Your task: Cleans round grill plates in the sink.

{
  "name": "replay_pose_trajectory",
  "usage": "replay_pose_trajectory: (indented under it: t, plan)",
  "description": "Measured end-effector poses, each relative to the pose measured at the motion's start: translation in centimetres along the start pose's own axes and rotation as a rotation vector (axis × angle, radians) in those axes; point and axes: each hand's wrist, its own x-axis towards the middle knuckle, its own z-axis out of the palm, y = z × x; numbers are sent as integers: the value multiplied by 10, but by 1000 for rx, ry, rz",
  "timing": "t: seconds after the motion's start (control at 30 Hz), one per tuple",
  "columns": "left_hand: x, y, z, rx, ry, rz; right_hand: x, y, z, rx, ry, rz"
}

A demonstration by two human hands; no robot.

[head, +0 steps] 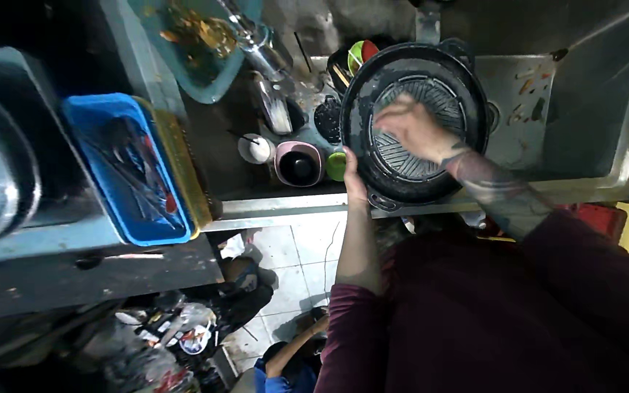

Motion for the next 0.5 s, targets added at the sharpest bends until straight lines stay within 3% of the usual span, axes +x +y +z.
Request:
replay_pose_trajectory:
  t: [0.17, 0.27, 0.4, 0.5]
  plan:
    - [1, -1, -1, 22, -8, -5, -74, -13, 1, 73, -243, -236]
    - [1, -2, -1, 25, -15, 11, -48, -5, -6, -23, -312, -295]
    - [0, -1, 1, 27, -34, 32, 21, 13, -10, -67, -155, -153]
    - [-1, -1, 3, 6, -24, 33, 24, 29, -37, -52, -30, 40]
